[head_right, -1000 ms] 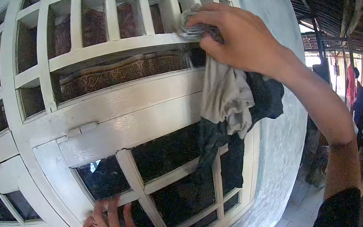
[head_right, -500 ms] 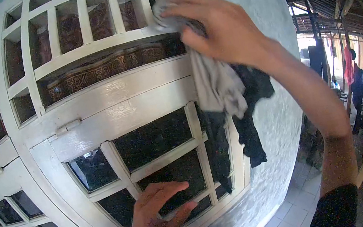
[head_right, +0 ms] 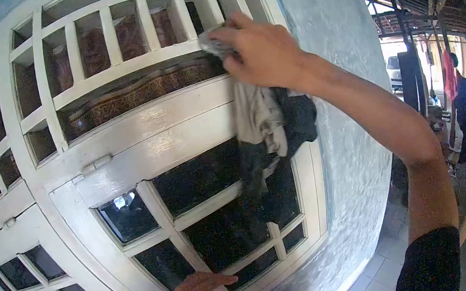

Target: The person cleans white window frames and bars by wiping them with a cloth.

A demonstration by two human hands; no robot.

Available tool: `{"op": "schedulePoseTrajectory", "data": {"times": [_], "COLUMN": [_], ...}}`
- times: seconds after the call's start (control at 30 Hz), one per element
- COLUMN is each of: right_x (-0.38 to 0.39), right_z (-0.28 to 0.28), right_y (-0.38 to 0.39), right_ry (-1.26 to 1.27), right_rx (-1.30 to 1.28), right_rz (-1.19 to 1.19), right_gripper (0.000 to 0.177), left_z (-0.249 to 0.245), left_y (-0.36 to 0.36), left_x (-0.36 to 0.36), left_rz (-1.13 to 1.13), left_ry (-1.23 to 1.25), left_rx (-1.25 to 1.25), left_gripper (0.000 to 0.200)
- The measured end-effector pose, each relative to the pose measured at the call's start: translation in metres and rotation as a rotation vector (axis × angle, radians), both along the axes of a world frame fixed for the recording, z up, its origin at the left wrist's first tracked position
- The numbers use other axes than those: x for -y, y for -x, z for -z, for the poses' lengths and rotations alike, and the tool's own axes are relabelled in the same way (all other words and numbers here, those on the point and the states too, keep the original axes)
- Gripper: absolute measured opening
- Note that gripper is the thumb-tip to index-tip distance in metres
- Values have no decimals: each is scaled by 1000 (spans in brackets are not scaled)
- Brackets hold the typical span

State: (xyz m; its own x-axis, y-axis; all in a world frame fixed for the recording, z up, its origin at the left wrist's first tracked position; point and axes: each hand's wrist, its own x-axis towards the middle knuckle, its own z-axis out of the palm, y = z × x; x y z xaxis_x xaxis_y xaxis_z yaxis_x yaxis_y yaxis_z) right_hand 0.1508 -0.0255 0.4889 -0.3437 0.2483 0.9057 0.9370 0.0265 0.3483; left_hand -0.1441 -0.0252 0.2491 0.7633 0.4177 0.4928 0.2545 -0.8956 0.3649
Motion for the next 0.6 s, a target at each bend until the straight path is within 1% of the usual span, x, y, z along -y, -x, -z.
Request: {"op": "schedulePoseTrajectory", "data": {"times": [0.03, 0.1, 0.17, 0.2, 0.23, 0.3, 0.37, 0.4, 0.5, 0.53, 0.6], "right_x": [2, -4, -13, -29, -38, -47, -46, -45, -39, -36, -33], "right_z": [1, -2, -9, -10, -7, 1, 5, 7, 3, 3, 7], "right_y": [-3, -4, 4, 2, 14, 35, 59, 72, 74, 61, 32], "right_ry": [11, -50, -116, -51, -1, -110, 19, 49, 138, 126, 68], "right_rx": [-63, -121, -165, -184, -283, -263, -218, -216, -194, -127, -210], "right_rz": [-32, -118, -172, -264, -299, -453, -597, -609, -539, -563, -474], "right_gripper": [41, 44, 46, 50, 49, 46, 47, 47, 48, 49, 48], "left_z": [2, 7, 7, 7, 2, -9, -11, -12, -30, -29, -19], "left_y": [4, 11, 11, 11, 12, 11, 4, 1, -11, -9, 1], "left_x": [-1, -3, 2, 5, 9, 18, 18, 20, 34, 33, 29], "left_rz": [22, 68, 124, 157, 166, 185, 205, 212, 226, 232, 244], "left_ry": [4, 13, 86, 126, 89, 13, -39, -62, -9, -6, 4], "left_rx": [-69, -212, -131, -93, -93, -86, -126, -149, -185, -174, -144], "left_gripper": [38, 53, 43, 38, 39, 41, 40, 39, 39, 39, 39]}}
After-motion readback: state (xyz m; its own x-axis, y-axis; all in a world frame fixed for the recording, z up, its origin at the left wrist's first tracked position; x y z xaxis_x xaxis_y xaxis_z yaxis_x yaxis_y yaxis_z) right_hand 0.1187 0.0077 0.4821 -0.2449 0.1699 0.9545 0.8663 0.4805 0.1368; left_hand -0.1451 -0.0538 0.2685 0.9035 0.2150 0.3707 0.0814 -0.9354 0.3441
